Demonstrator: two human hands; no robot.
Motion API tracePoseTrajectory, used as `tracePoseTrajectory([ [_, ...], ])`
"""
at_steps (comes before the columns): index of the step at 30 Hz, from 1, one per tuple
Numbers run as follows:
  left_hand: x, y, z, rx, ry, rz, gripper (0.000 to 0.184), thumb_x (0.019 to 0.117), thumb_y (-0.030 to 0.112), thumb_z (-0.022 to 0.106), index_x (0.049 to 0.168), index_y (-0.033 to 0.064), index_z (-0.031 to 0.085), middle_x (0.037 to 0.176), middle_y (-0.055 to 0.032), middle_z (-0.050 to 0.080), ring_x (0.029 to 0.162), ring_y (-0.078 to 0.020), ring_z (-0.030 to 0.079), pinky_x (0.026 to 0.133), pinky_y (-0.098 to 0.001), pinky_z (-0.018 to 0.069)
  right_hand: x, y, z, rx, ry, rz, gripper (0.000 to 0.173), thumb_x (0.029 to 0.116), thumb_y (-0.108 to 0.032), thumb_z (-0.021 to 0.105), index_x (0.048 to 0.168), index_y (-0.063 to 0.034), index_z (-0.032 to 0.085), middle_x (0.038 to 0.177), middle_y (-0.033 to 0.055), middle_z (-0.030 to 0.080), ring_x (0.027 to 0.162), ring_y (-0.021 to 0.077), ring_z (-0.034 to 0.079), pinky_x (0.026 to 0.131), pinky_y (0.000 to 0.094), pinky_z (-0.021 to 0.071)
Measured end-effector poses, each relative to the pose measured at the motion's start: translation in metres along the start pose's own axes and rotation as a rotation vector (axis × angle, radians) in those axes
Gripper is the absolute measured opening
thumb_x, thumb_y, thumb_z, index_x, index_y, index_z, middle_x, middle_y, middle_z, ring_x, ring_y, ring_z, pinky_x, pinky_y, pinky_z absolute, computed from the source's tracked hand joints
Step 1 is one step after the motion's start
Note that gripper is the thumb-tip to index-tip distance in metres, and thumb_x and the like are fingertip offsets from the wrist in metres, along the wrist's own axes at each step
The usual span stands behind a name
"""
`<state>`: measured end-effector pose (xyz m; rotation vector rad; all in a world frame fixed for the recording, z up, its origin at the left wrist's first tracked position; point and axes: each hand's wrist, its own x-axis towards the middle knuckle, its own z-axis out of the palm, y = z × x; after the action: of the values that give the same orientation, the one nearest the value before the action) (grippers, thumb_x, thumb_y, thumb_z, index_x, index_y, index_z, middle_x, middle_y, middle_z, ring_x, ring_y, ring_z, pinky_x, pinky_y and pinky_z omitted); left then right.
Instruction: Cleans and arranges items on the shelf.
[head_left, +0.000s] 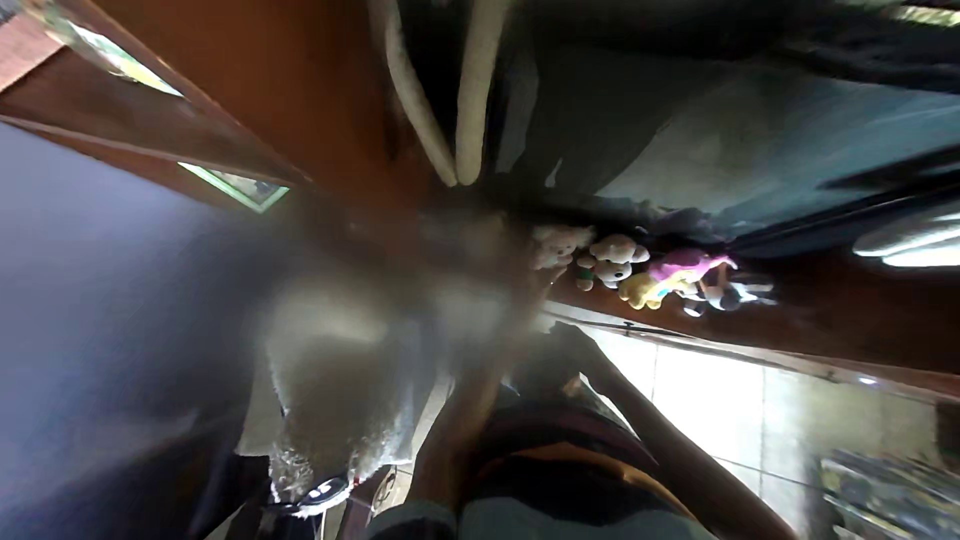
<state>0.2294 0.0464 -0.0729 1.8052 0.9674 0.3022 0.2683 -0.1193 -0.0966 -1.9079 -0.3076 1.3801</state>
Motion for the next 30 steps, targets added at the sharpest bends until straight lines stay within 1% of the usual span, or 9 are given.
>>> tracePoseTrajectory([
  [2,0.01,0.018,0.006,0.004,-0.03,-0.067,0.073,0.0921,0.027,0.077,0.149,-0.0039,0.044,0.153,-0.0235,0.046,0.143,-0.0339,0.044,0.117,-0.0476,0.0359,-0.01,-0.007,-0.008,0.01,0.009,0.026,0.049,0.1036,-0.016,0.06,0.146,0.0053,0.046,0.135,0.0218,0.059,0.113,0.0221,0.062,0.099,0.0391,0.0507],
  [7,0.031,-0.014,0.037,0.062,-0.02,-0.031,0.061,0.0971,0.022,0.07,0.146,-0.006,0.047,0.145,-0.0267,0.053,0.135,-0.0386,0.051,0.113,-0.0501,0.0404,-0.021,0.004,-0.025,0.019,-0.052,0.03,0.04,0.1038,-0.013,0.058,0.139,0.0046,0.051,0.122,0.0188,0.064,0.102,0.0185,0.065,0.091,0.0378,0.0546],
  [9,0.027,-0.007,0.032,0.089,-0.058,-0.054,0.04,0.102,0.017,0.061,0.137,-0.0039,0.057,0.138,-0.0233,0.06,0.131,-0.0358,0.055,0.112,-0.0481,0.0422,-0.025,0.002,-0.028,-0.045,-0.088,0.015,0.039,0.1048,-0.01,0.055,0.14,0.0065,0.051,0.125,0.0211,0.062,0.105,0.0199,0.064,0.094,0.0378,0.0533],
  [11,0.021,-0.009,0.031,0.128,-0.058,-0.053,0.033,0.0996,0.014,0.063,0.128,-0.0008,0.064,0.136,-0.0222,0.061,0.131,-0.0362,0.055,0.112,-0.0481,0.0424,-0.021,0.001,-0.032,-0.113,-0.092,-0.05,0.038,0.1047,-0.009,0.054,0.139,0.0073,0.052,0.126,0.0218,0.063,0.106,0.0194,0.064,0.096,0.0367,0.0524],
  [14,0.012,-0.011,0.033,0.163,-0.063,-0.062,0.055,0.0993,0.017,0.065,0.147,-0.0045,0.048,0.148,-0.0259,0.051,0.14,-0.0387,0.047,0.117,-0.0483,0.0372,-0.003,0.005,-0.036,-0.125,-0.039,-0.124,0.04,0.1051,-0.011,0.054,0.14,0.0075,0.051,0.129,0.023,0.062,0.112,0.0215,0.064,0.1,0.0389,0.0515],
  [17,0.005,0.029,0.021,0.071,-0.091,-0.176,0.06,0.1014,0.01,0.061,0.153,-0.0082,0.034,0.153,-0.0277,0.044,0.143,-0.038,0.043,0.118,-0.0467,0.0345,0.031,0.007,-0.044,-0.072,0.1,-0.187,0.042,0.1034,-0.011,0.056,0.141,0.0065,0.051,0.129,0.02,0.064,0.113,0.0187,0.064,0.1,0.0358,0.0518],
  [21,0.011,0.032,0.013,0.028,-0.294,-0.244,0.07,0.0963,0.012,0.07,0.153,-0.0057,0.034,0.148,-0.0283,0.048,0.139,-0.0382,0.047,0.116,-0.0476,0.036,0.059,-0.009,-0.044,-0.059,0.219,-0.236,0.043,0.1025,-0.007,0.057,0.141,0.0093,0.048,0.131,0.024,0.061,0.118,0.0233,0.062,0.103,0.0369,0.0496],
  [25,0.012,0.023,0.018,0.069,-0.317,-0.232,0.064,0.0976,0.011,0.068,0.151,-0.0074,0.038,0.148,-0.0297,0.048,0.14,-0.039,0.046,0.117,-0.0469,0.0347,0.08,-0.01,-0.03,-0.103,0.24,-0.23,0.041,0.1053,-0.009,0.052,0.142,0.0099,0.047,0.13,0.026,0.062,0.118,0.0275,0.062,0.103,0.041,0.0494],
  [30,0.004,-0.018,0.008,0.098,-0.394,-0.273,0.06,0.099,0.02,0.067,0.144,-0.0119,0.045,0.142,-0.0339,0.051,0.136,-0.0431,0.049,0.117,-0.0495,0.0352,0.048,0.002,-0.027,-0.177,-0.008,-0.21,0.039,0.1051,-0.011,0.051,0.139,0.0073,0.052,0.127,0.0217,0.063,0.112,0.0219,0.064,0.1,0.0386,0.0511],
])
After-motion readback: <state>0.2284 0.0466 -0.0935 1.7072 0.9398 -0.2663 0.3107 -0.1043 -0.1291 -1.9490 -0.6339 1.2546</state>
